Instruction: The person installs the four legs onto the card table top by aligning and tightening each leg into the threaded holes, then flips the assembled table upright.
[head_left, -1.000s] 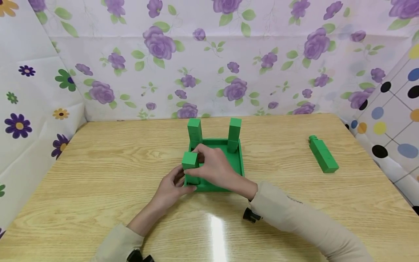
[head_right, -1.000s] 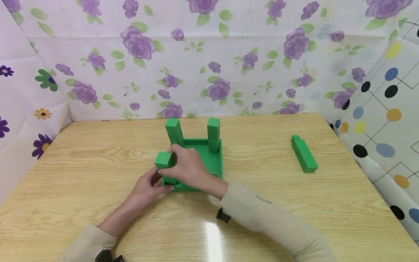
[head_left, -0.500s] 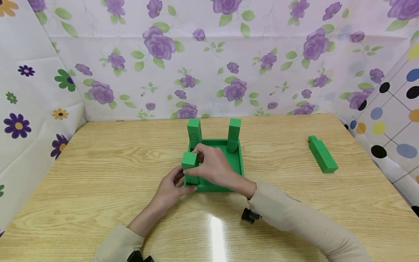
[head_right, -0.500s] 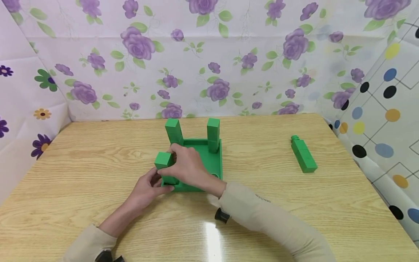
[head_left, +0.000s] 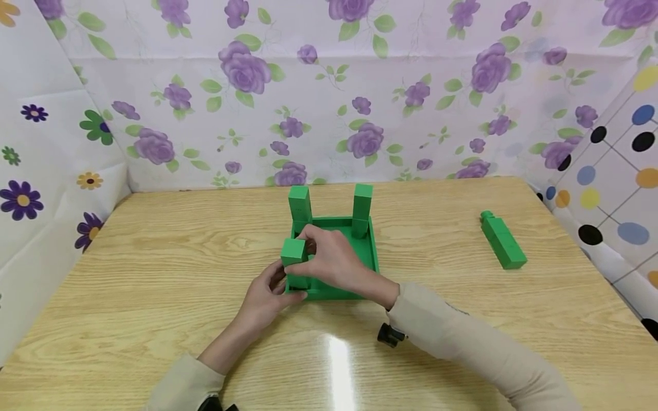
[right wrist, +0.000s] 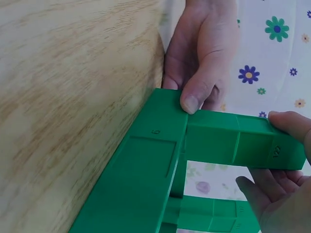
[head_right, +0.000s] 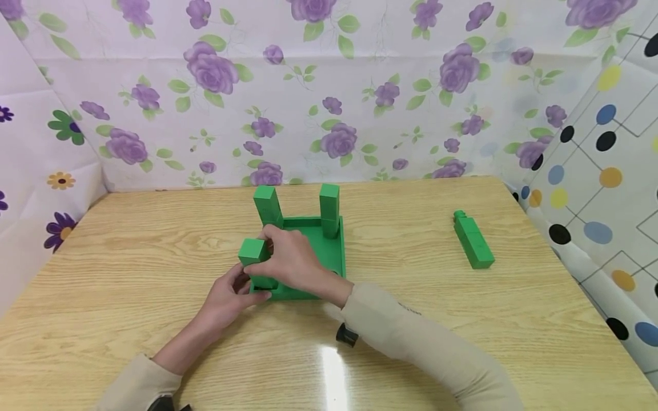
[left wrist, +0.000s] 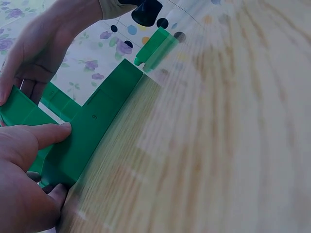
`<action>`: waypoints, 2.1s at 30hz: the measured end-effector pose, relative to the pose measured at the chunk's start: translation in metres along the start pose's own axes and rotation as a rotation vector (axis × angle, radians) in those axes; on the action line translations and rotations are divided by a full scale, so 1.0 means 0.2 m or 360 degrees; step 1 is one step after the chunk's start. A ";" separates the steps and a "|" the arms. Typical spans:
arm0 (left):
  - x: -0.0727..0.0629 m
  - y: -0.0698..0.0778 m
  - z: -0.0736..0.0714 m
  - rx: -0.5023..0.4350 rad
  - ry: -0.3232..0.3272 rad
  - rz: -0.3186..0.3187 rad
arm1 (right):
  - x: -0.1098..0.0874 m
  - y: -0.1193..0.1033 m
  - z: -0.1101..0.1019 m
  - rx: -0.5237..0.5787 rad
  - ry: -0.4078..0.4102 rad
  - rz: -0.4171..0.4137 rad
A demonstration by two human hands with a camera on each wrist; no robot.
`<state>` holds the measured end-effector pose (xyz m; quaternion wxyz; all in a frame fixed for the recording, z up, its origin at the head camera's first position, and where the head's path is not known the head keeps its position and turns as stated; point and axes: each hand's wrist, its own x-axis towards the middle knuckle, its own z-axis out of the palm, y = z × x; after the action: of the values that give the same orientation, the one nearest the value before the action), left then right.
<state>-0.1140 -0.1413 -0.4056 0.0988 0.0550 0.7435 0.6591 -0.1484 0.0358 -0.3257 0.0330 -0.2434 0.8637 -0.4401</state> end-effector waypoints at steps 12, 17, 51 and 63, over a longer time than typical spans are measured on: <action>0.00 -0.01 0.01 -0.0010 0.0066 -0.0021 | -0.12 0.15 -0.24 0.0120 -0.0167 -0.0156; 0.00 0.00 0.02 -0.0014 0.0085 -0.0019 | -0.24 0.30 -0.46 0.0035 0.0026 -0.0071; 0.00 0.00 0.01 -0.0051 0.0070 0.0018 | -0.78 0.98 -1.05 -0.0501 0.0361 0.0907; 0.00 0.00 0.01 -0.0047 0.0056 0.0018 | -0.81 1.03 -1.06 -0.0599 0.0358 0.0884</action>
<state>-0.1131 -0.1403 -0.4063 0.0828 0.0460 0.7350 0.6714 -0.1444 0.3673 -0.3808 0.0107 0.0490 0.9612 -0.2714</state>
